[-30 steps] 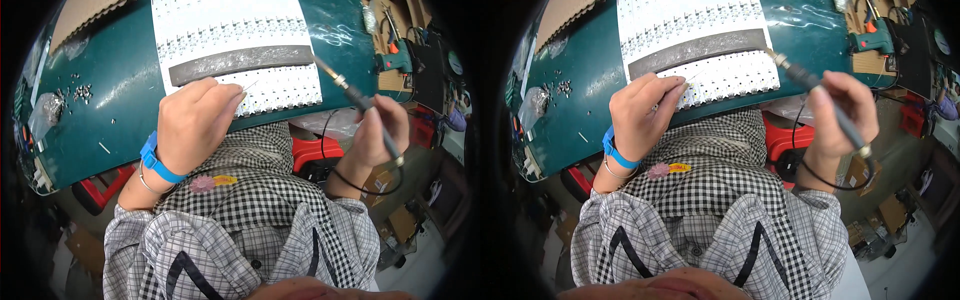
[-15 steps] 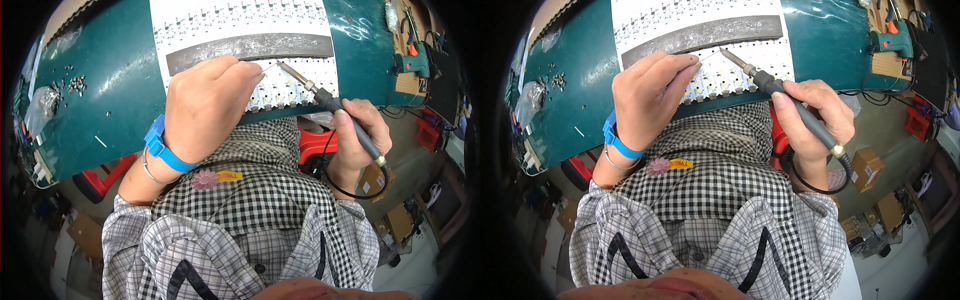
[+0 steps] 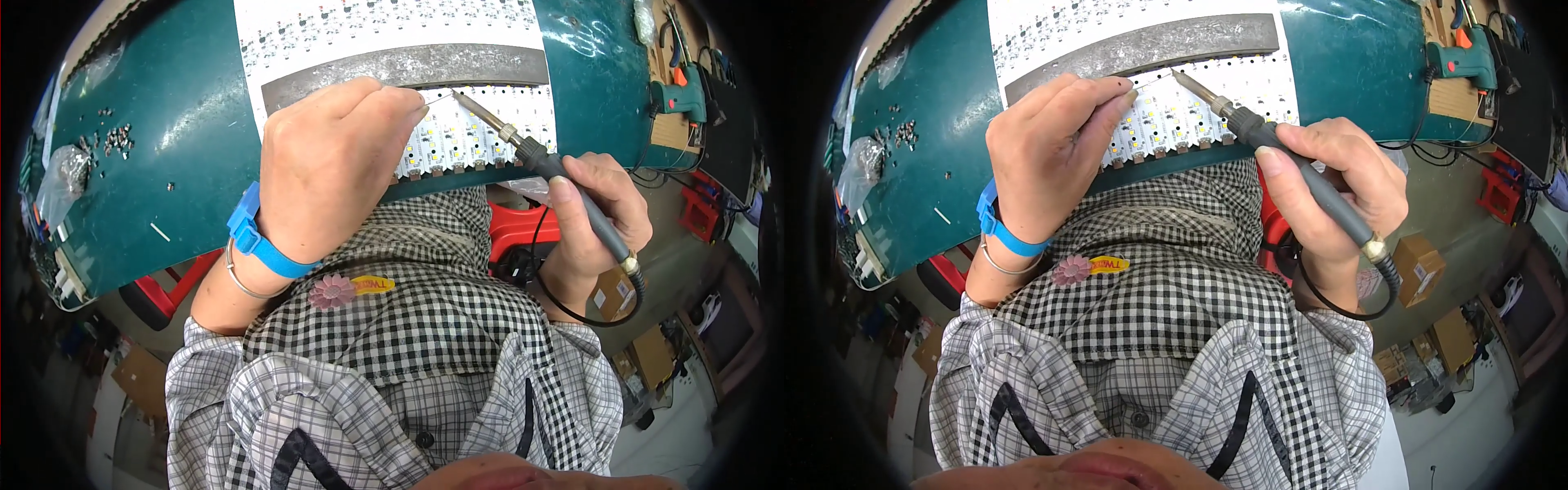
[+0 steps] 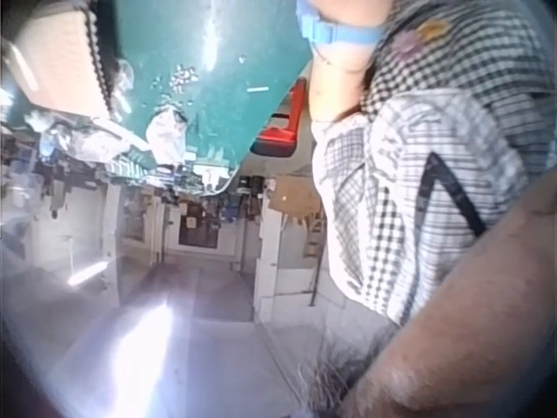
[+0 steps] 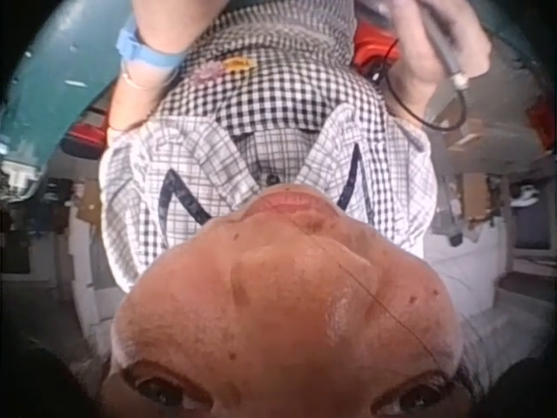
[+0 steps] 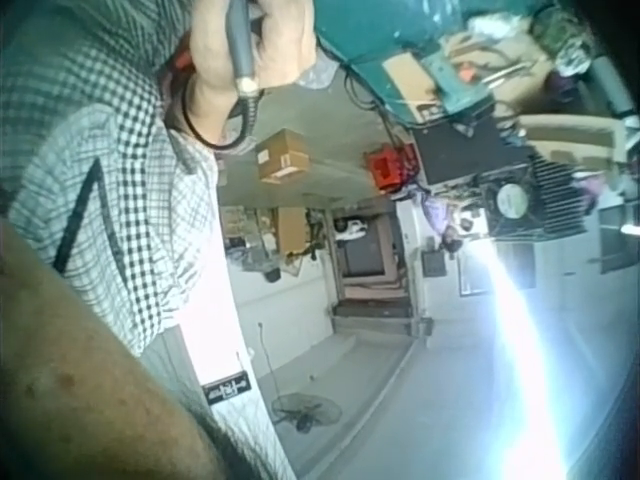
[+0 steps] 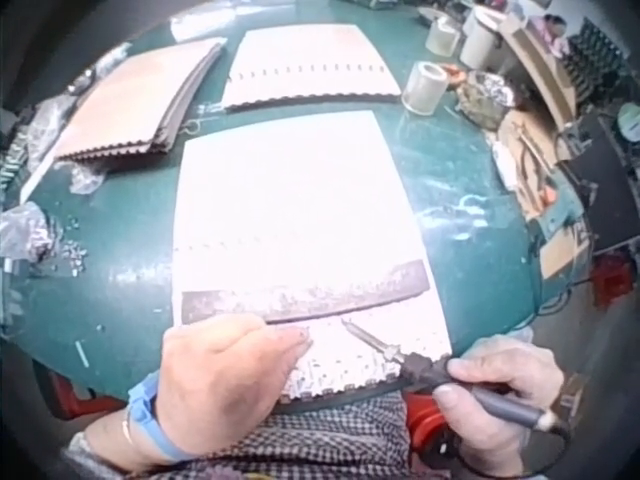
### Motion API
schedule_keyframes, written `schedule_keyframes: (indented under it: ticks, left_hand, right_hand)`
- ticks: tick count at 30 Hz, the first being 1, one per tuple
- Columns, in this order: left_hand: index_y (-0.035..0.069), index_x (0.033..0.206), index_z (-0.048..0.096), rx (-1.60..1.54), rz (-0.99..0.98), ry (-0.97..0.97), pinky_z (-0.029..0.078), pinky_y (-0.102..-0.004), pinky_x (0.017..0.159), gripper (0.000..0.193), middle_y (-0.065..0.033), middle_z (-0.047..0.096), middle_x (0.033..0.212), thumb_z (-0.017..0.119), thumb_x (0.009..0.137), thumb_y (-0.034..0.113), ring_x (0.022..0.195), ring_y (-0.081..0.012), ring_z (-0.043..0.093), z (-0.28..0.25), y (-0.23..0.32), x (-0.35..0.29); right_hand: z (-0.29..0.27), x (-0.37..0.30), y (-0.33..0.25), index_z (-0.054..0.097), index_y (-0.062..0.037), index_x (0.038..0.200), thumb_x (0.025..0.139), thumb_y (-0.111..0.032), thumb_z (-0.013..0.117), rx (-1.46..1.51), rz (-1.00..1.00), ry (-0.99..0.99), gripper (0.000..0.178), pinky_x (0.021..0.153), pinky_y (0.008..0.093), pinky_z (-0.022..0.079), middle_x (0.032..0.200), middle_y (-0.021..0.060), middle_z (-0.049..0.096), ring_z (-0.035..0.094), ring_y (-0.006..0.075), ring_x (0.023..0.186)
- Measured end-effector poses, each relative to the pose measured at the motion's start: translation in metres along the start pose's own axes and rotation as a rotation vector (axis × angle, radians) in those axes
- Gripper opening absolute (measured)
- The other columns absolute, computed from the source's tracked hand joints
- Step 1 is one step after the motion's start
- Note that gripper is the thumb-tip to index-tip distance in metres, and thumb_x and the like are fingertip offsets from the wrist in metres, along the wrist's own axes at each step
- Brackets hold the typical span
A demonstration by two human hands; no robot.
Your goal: The person solders connectors and solder wire onto LED strips and circuit board panels with a soldering iron to assemble lighting panels.
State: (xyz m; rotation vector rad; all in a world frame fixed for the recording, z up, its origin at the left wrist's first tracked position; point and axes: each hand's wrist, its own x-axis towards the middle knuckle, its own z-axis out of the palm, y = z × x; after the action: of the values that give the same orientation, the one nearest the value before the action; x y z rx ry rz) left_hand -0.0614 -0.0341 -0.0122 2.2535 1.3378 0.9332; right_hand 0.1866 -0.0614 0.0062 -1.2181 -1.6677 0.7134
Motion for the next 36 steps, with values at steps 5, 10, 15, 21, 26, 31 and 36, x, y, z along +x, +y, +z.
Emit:
schedule_keyframes:
  ticks: [5,10,15,21,26,31,36]
  left_hand:
    - [0.003,0.087,0.07,-0.01,-0.01,-0.012,0.046,-0.0276,0.05,0.012,-0.0086,0.064,0.071,0.075,0.077,-0.001,0.057,-0.0201,0.06,0.0,0.002,0.0]
    - [0.003,0.087,0.07,-0.018,0.004,-0.012,0.046,-0.0272,0.051,0.012,-0.0087,0.065,0.071,0.075,0.077,-0.001,0.058,-0.0198,0.061,0.002,-0.001,0.0]
    - [0.003,0.088,0.071,-0.015,-0.02,-0.051,0.047,-0.0277,0.051,0.011,-0.0087,0.065,0.072,0.074,0.078,0.001,0.058,-0.0208,0.061,0.004,0.0,0.0]
    - [0.005,0.084,0.063,-0.021,0.024,-0.008,0.046,-0.0366,0.05,0.01,-0.0083,0.054,0.064,0.071,0.077,0.005,0.058,-0.0268,0.058,0.012,-0.002,-0.001]
    - [0.003,0.084,0.068,-0.02,-0.088,-0.083,0.045,-0.0253,0.051,0.009,-0.0071,0.062,0.069,0.075,0.078,0.002,0.056,-0.0161,0.058,-0.001,0.007,0.003]
    - [0.002,0.083,0.066,-0.021,-0.073,-0.005,0.043,-0.0233,0.051,0.01,-0.0066,0.062,0.068,0.075,0.078,0.001,0.055,-0.013,0.055,-0.011,0.001,-0.002]
    - [0.002,0.084,0.067,-0.034,-0.105,-0.042,0.044,-0.0232,0.051,0.01,-0.008,0.066,0.073,0.074,0.079,-0.001,0.055,-0.0144,0.056,-0.014,-0.001,-0.006]
  right_hand:
    - [0.0,-0.001,-0.004,0.069,0.0061,0.086,0.068,0.002,0.079,-0.049,0.023,-0.006,0.021,0.046,0.0204,0.039,0.069,0.0123,0.067,0.058,0.0113,0.053]
    - [0.0,-0.001,-0.006,0.069,0.0052,0.086,0.069,0.0,0.081,-0.076,0.026,-0.032,0.022,0.045,0.0196,0.038,0.069,0.0109,0.067,0.057,0.0093,0.052]
    - [0.001,-0.001,-0.011,0.068,0.0036,0.085,0.069,-0.003,0.083,-0.11,0.006,-0.066,0.023,0.045,0.0207,0.04,0.068,0.0108,0.067,0.057,0.01,0.051]
    - [0.003,-0.001,-0.013,0.068,0.0032,0.087,0.067,-0.004,0.085,-0.144,-0.066,-0.066,0.027,0.045,0.0225,0.042,0.067,0.0109,0.066,0.06,0.0131,0.053]
    - [0.001,-0.007,-0.005,0.067,0.0049,0.089,0.069,0.003,0.079,0.011,-0.033,0.073,0.023,0.049,0.0226,0.041,0.068,0.0106,0.065,0.058,0.0128,0.055]
    - [-0.001,-0.012,-0.003,0.066,0.0064,0.091,0.071,0.006,0.076,0.098,-0.014,0.107,0.023,0.05,0.0223,0.038,0.066,0.0083,0.062,0.054,0.0111,0.054]
    - [0.006,-0.005,-0.003,0.067,0.006,0.09,0.071,0.003,0.078,0.047,-0.021,-0.006,0.023,0.048,0.0221,0.039,0.066,0.0096,0.064,0.057,0.0112,0.054]
